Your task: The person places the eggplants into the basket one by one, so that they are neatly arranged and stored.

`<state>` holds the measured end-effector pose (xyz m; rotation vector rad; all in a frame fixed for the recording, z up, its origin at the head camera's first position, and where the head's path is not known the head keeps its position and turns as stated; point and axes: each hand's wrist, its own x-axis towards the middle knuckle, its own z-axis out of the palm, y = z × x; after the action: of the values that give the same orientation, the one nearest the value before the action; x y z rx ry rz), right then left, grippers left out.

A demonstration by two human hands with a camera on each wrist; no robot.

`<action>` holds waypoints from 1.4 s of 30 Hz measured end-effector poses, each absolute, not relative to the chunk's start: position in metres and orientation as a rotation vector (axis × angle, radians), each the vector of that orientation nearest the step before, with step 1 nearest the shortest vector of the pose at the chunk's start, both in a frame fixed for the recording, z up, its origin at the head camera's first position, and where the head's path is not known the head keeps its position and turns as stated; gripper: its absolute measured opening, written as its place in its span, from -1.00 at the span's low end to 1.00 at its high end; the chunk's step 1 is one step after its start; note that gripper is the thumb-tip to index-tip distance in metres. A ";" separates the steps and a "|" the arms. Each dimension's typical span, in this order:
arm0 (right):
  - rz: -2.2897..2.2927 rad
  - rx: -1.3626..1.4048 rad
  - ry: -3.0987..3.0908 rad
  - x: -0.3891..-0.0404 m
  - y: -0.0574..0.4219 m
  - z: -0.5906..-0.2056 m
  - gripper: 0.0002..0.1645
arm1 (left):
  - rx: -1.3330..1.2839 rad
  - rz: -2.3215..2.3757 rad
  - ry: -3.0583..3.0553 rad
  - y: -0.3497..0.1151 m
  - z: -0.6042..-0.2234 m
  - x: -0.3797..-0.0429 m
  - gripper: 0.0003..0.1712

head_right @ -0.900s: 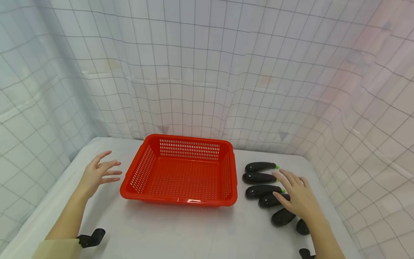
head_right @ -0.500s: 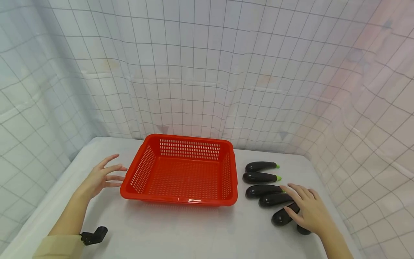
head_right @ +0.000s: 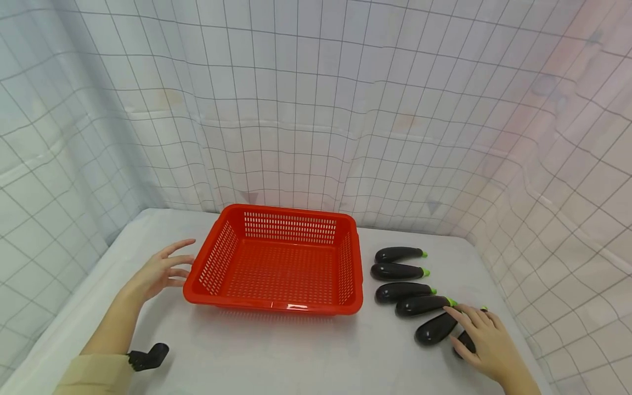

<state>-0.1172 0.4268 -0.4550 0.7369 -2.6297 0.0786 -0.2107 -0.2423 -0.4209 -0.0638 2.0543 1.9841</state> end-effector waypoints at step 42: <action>0.052 0.845 -2.558 -0.122 0.464 -0.503 -0.22 | 0.018 2.001 1.999 -0.235 -0.429 -0.216 -0.31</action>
<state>-0.1222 0.4640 -0.5030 0.8453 -2.5583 0.0522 -0.2156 -0.2347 -0.4292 0.0179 1.9991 2.0007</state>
